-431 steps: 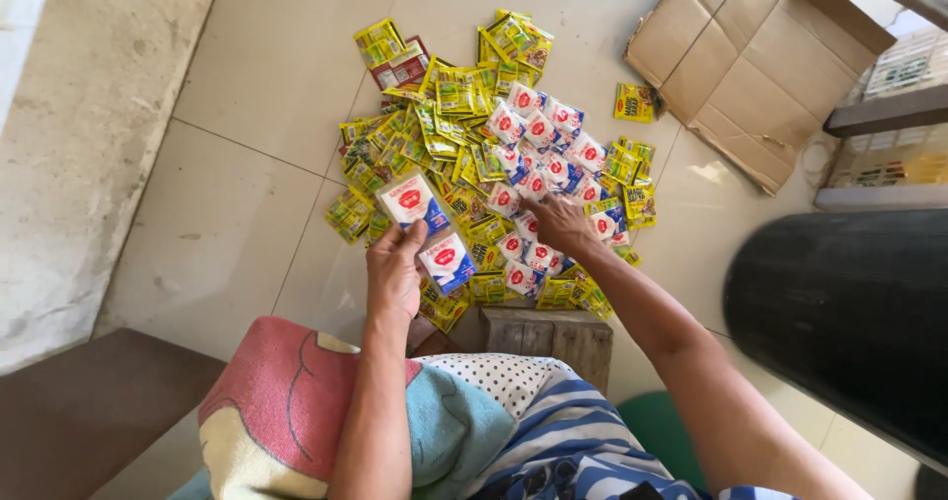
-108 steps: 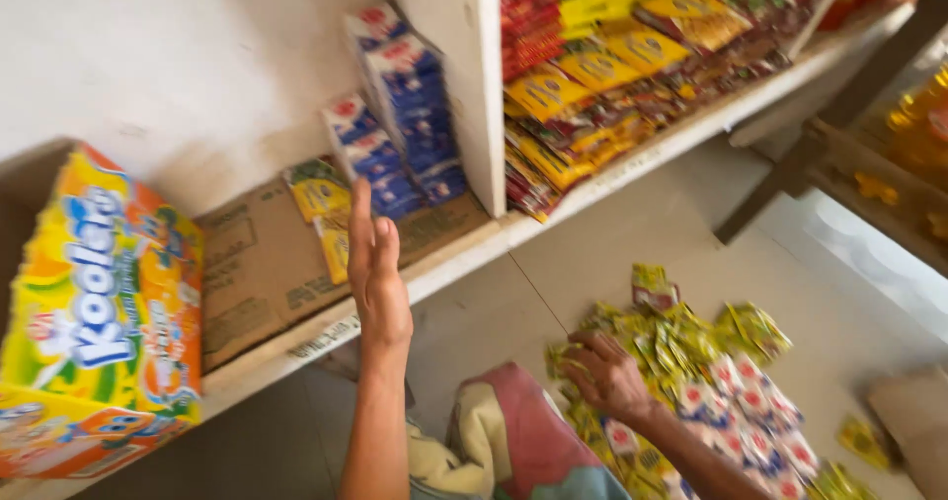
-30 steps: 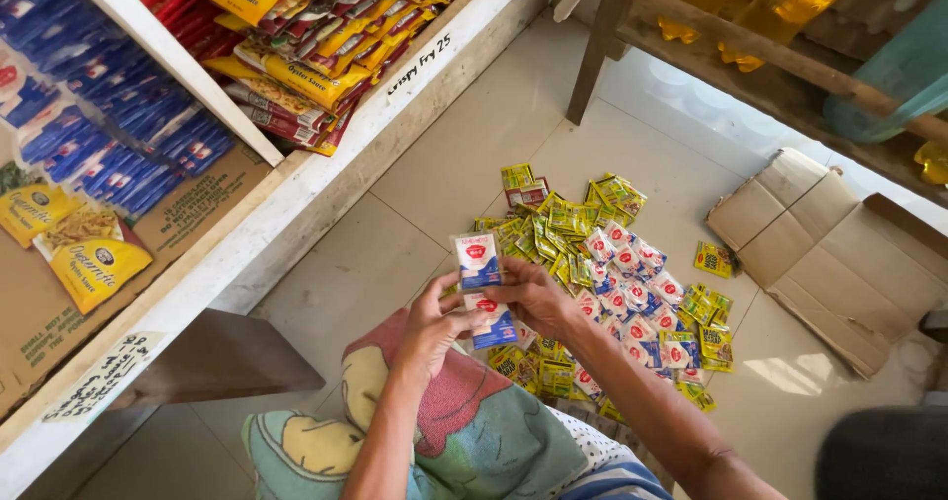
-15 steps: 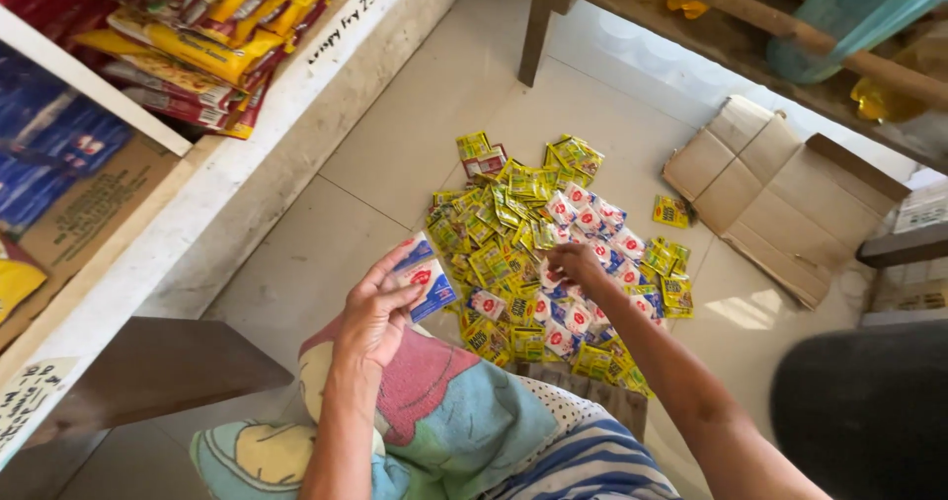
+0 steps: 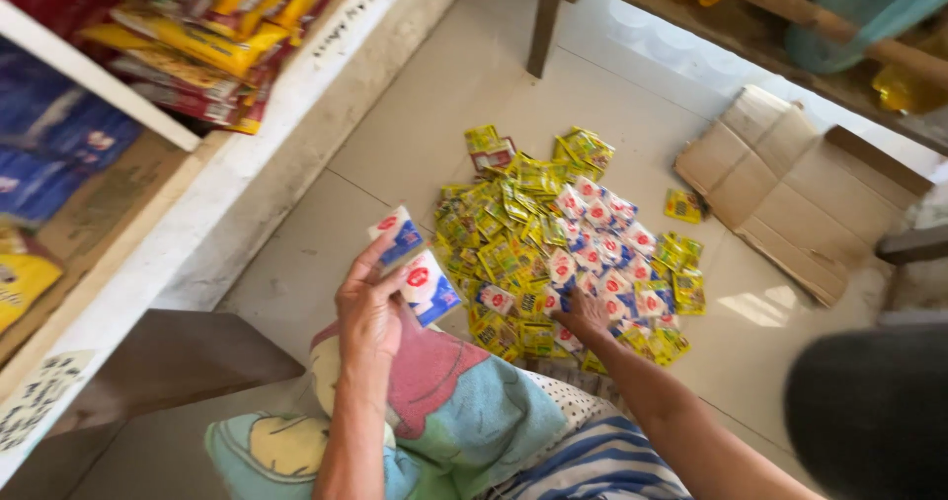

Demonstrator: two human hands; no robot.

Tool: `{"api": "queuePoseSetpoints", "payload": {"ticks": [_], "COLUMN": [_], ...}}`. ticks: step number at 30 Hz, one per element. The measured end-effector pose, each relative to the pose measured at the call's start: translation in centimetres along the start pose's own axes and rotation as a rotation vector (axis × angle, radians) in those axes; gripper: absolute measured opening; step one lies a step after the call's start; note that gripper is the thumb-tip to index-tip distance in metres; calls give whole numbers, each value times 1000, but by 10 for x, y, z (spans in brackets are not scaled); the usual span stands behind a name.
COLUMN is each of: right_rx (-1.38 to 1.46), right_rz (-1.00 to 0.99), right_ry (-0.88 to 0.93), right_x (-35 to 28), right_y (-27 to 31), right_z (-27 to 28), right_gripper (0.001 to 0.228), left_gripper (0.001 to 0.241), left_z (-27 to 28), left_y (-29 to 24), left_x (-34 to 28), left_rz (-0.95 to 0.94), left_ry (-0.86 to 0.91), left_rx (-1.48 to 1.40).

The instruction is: Organizing and stacking product sachets on grocery store shelves.

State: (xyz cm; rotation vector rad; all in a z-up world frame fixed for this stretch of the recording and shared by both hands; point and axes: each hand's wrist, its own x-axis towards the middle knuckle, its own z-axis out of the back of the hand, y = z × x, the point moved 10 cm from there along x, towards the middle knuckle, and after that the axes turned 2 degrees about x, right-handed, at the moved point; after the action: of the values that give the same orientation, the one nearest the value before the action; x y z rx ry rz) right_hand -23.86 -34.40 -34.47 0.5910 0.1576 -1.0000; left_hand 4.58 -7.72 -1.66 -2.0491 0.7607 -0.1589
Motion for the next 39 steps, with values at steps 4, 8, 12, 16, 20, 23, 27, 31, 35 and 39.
{"api": "queuePoseSetpoints", "payload": {"ticks": [4,8,12,16,20,23,27,31,35,39], "right_rx": [-8,-40,35,83,470,680,776,1100,1499,1738], "right_rz": [-142,-122,-123,-37,32,194,332,433,426,488], "right_ry": [119,75,115,20,-28,-91,-180,-59,163,378], "right_x": [0,25,16,2,-1,17,23,7,-11,-55], "right_y": [2,-21,-11,3,21,37,84,161,230,310], "right_z": [-2,-28,-19,10,37,47,82,118,142,190], "right_gripper": [66,45,34,28,24,23,26,22,12,14], "left_gripper": [55,61,61,57,60,59,60,60,59,59], "left_z": [3,30,5,-3,-5,-7,-2,-3,-1,13], "left_y": [-1,19,-13,-27,-32,-38,-53,-75,-91,-91], "left_x": [0,8,-4,-10,-13,-14,-16,-25,-27,-26], "left_rz": [-49,-41,-126,-174,-192,-235,-247,-306,-382,-430], "left_ry": [-7,23,-33,-58,-94,-80,-139,-123,-107,-94], "left_rx": [31,50,235,255,380,347,343,286,195,146]}}
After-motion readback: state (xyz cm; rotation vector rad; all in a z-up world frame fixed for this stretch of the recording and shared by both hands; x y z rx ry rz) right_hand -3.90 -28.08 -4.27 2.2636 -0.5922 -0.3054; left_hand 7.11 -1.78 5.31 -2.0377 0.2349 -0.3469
